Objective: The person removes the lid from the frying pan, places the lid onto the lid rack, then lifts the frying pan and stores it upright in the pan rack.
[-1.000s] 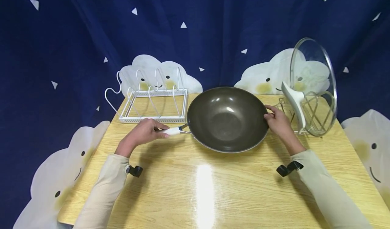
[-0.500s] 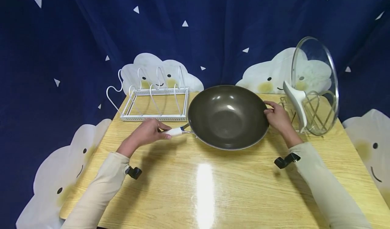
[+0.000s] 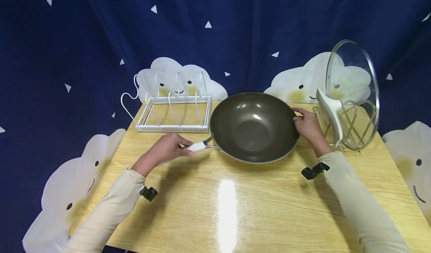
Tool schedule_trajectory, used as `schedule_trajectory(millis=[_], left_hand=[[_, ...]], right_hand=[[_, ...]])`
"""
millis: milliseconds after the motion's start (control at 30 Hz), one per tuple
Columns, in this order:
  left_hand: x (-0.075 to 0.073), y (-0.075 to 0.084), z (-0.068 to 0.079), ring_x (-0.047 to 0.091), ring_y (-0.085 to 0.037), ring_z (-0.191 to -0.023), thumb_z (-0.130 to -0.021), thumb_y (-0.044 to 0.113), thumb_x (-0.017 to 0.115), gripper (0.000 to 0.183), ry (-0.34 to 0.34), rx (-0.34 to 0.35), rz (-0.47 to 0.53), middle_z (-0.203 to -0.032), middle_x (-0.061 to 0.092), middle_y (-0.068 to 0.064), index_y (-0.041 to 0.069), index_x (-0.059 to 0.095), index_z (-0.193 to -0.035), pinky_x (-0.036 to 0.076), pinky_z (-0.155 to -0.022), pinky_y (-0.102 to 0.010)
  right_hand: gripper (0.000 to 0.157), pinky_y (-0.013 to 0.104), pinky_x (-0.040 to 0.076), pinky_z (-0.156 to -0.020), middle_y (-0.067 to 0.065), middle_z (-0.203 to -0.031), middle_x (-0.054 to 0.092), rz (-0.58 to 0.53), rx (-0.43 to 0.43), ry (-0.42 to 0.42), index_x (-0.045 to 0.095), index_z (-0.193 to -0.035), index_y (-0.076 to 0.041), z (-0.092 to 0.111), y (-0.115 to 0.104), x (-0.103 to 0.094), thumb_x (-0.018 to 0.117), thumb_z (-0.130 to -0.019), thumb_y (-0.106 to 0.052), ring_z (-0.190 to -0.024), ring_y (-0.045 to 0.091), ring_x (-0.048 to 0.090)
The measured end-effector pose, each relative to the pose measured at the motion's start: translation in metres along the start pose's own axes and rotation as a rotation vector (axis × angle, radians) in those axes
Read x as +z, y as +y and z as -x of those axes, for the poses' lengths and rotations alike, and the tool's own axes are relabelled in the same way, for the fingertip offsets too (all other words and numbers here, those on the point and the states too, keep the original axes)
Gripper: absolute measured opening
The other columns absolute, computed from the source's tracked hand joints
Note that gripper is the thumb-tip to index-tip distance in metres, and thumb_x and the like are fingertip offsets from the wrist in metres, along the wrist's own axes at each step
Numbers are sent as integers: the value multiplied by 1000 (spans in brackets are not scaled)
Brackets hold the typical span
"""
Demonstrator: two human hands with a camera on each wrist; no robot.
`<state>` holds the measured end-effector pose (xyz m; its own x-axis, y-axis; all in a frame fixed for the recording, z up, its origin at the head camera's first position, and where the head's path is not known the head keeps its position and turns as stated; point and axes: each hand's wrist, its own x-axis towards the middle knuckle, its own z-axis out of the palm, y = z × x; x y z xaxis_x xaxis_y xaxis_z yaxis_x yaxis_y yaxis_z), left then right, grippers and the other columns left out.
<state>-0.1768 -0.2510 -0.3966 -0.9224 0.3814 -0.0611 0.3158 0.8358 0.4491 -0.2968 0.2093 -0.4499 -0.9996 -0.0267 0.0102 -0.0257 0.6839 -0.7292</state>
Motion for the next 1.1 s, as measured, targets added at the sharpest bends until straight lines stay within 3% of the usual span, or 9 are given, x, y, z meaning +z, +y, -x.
schedule_trajectory(millis=[167,267,400,633,900,1100], left_hand=[[-2,6,-2,39,-10,-56,-85,30,84,38,-19,23,2,-107,77,-9,8,78,-115,36,-55,-29],[-2,8,-3,39,-10,-55,-85,30,83,39,-32,25,5,-107,77,-9,7,77,-116,37,-55,-29],[0,10,-2,41,-9,-56,-85,29,83,38,-40,33,11,-108,77,-10,7,77,-115,38,-55,-28],[3,14,3,42,-8,-55,-87,29,82,38,-47,28,43,-105,78,-9,6,77,-117,38,-53,-27],[3,12,9,48,-9,-60,-89,25,81,35,-36,25,67,-107,77,-8,6,76,-118,40,-54,-27],[4,11,12,43,-9,-56,-89,25,81,36,-39,3,79,-104,78,-8,6,76,-119,39,-53,-27]], right_hand=[[45,29,43,-56,31,-110,68,36,-25,22,52,-147,-2,-3,2,-5,43,-103,-9,-75,21,58],[45,30,42,-55,31,-107,68,45,-41,24,53,-146,-1,-6,3,-6,45,-102,-7,-73,19,57],[44,30,43,-56,33,-108,67,34,-38,17,52,-146,0,-9,3,-7,45,-102,-6,-78,25,60],[45,28,46,-63,35,-125,62,11,-4,-5,51,-148,-1,-14,3,-6,46,-103,-6,-97,36,64],[45,25,46,-64,31,-115,65,-36,14,-5,52,-147,-2,-16,-4,-3,47,-103,-6,-82,21,59],[44,26,46,-61,31,-117,66,-30,28,17,54,-146,-3,-18,-6,0,47,-103,-7,-85,26,61]])
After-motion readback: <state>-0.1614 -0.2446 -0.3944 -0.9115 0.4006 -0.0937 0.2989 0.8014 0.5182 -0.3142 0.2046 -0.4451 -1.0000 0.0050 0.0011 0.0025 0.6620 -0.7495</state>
